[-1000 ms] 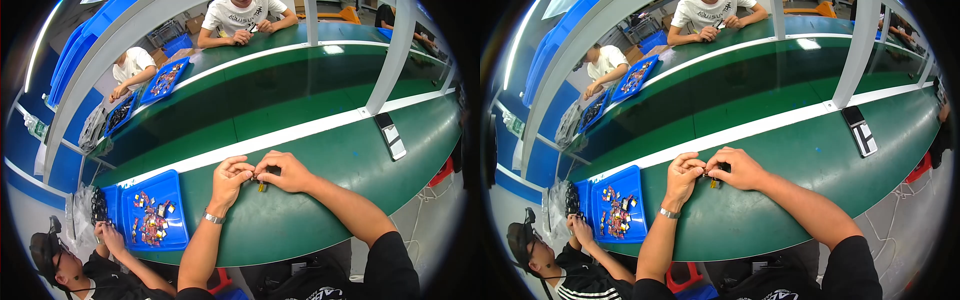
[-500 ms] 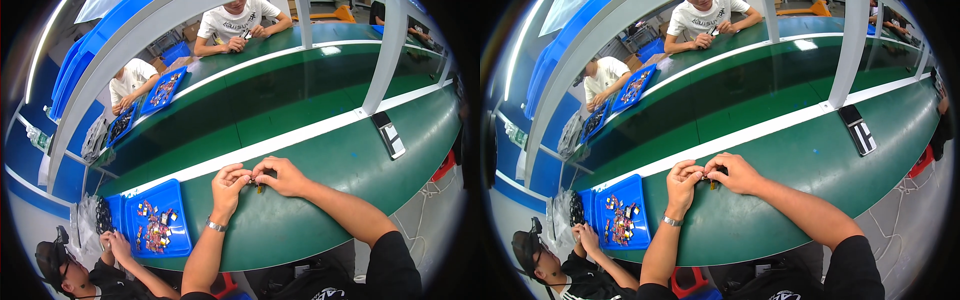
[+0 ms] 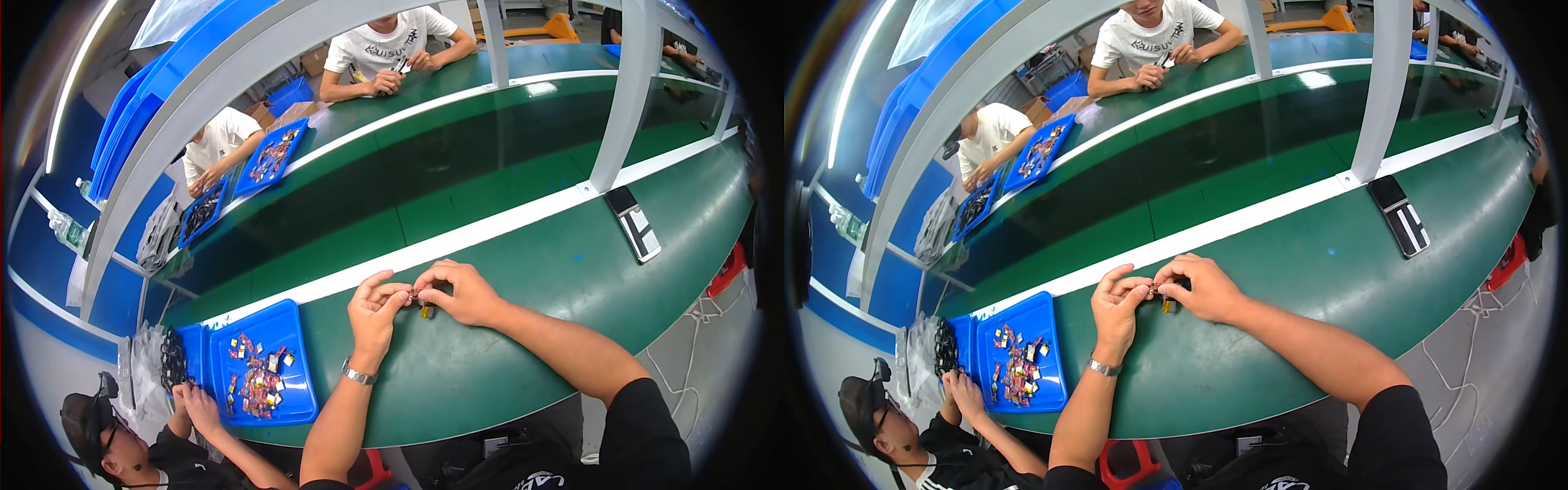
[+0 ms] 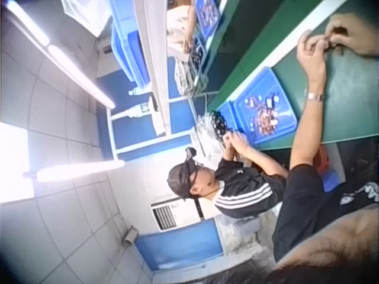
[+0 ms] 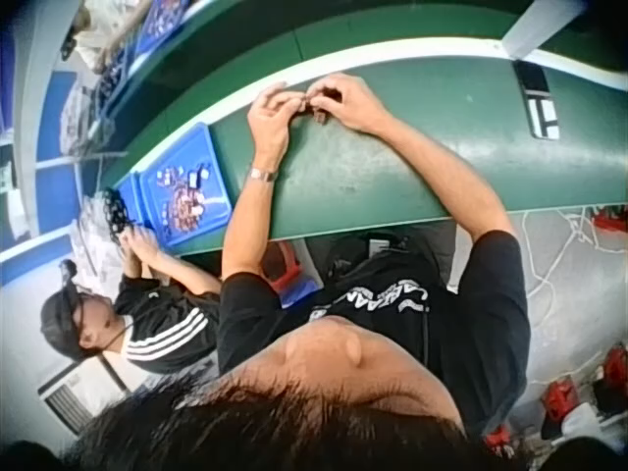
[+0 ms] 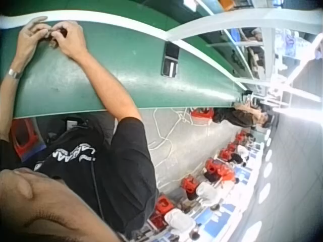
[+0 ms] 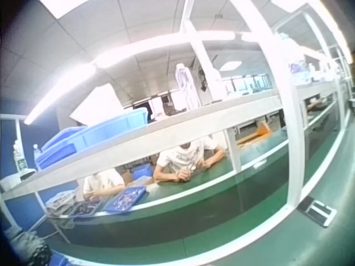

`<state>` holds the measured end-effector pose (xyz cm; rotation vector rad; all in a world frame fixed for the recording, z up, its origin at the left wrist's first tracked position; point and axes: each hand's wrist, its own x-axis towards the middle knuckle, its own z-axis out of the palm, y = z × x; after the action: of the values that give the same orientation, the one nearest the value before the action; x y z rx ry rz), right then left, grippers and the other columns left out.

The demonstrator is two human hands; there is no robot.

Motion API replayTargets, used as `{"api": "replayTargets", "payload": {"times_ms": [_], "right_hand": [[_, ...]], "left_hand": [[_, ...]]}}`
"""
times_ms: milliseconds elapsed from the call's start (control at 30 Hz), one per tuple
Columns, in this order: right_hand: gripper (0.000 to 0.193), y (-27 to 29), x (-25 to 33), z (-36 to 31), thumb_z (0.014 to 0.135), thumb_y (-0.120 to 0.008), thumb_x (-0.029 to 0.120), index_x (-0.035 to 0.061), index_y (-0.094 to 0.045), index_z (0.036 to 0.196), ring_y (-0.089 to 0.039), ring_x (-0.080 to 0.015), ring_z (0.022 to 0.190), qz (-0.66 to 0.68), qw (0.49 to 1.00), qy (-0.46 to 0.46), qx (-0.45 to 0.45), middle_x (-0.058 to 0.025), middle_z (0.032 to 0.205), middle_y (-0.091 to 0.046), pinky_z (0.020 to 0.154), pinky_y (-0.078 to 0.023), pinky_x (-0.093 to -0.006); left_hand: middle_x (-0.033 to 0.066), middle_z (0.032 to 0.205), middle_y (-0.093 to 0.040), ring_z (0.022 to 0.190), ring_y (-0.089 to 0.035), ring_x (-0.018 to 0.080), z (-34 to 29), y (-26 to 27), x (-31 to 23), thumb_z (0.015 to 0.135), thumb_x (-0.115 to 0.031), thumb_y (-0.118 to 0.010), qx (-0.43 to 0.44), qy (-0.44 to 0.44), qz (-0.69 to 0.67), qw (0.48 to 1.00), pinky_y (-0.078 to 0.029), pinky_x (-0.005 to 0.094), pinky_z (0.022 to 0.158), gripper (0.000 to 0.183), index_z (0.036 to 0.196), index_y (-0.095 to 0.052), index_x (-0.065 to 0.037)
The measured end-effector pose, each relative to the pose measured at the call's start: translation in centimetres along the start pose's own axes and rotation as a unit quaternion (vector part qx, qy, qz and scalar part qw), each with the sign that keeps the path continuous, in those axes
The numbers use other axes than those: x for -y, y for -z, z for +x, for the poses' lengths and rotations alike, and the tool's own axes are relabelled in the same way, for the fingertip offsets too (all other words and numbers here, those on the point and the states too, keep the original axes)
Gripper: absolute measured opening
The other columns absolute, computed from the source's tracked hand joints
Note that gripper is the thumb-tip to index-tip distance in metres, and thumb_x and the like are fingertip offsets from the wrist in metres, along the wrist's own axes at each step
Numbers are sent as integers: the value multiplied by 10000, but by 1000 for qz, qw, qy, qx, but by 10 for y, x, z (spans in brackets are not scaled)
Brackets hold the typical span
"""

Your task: Assembling and inspecting small electronic components on a manufacturing assembly line.

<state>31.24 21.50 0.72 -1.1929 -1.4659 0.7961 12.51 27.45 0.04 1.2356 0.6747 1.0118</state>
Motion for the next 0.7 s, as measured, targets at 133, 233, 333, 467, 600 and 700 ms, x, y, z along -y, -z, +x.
{"api": "replayTargets", "payload": {"times_ms": [133, 233, 333, 467, 600, 700], "right_hand": [[87, -2, 2, 0, 859, -695, 97, 35, -703, 921, -627, -215, 854, -16, 1000, 3, 3, -75, 869, -689, 791, -510, -354], [104, -3, 4, 0, 851, -705, 106, 40, -716, 930, -635, -218, 867, -27, 1000, -8, 1, -78, 873, -702, 796, -513, -353], [117, -2, 2, 0, 848, -708, 111, 48, -726, 944, -645, -225, 888, -31, 999, -23, 5, -80, 892, -713, 810, -518, -355], [112, 0, 7, 0, 853, -698, 97, 52, -733, 949, -653, -230, 918, -25, 999, -40, 20, -80, 923, -722, 835, -523, -357], [102, -1, 3, 0, 859, -685, 81, 47, -732, 943, -662, -224, 910, 3, 999, -46, 21, -82, 924, -723, 828, -527, -350], [102, 0, 3, 0, 863, -678, 70, 42, -730, 947, -680, -214, 878, 20, 998, -52, 26, -84, 918, -728, 816, -531, -335]], "left_hand": [[191, 1009, -706, 870, -679, 182, -2, -3, -2, 877, 74, -663, -22, -6, 23, 999, -573, 296, 794, 407, 1249, -500, 57], [196, 1006, -709, 854, -681, 180, -3, -5, -2, 872, 72, -670, -38, -5, 39, 999, -572, 294, 794, 410, 1244, -500, 58], [193, 1001, -710, 845, -683, 179, -2, -6, 2, 869, 69, -674, -39, -9, 47, 998, -571, 292, 794, 405, 1236, -502, 59], [191, 1000, -711, 850, -682, 180, -2, -6, 1, 871, 64, -675, -37, -9, 48, 998, -571, 293, 794, 395, 1227, -505, 61], [188, 995, -707, 849, -679, 183, -2, -5, 0, 873, 79, -664, -23, 2, 37, 999, -571, 299, 791, 377, 1216, -510, 56], [179, 998, -703, 856, -675, 182, -2, -3, 1, 875, 83, -658, -9, 10, 29, 999, -571, 300, 794, 362, 1207, -518, 57]]}}
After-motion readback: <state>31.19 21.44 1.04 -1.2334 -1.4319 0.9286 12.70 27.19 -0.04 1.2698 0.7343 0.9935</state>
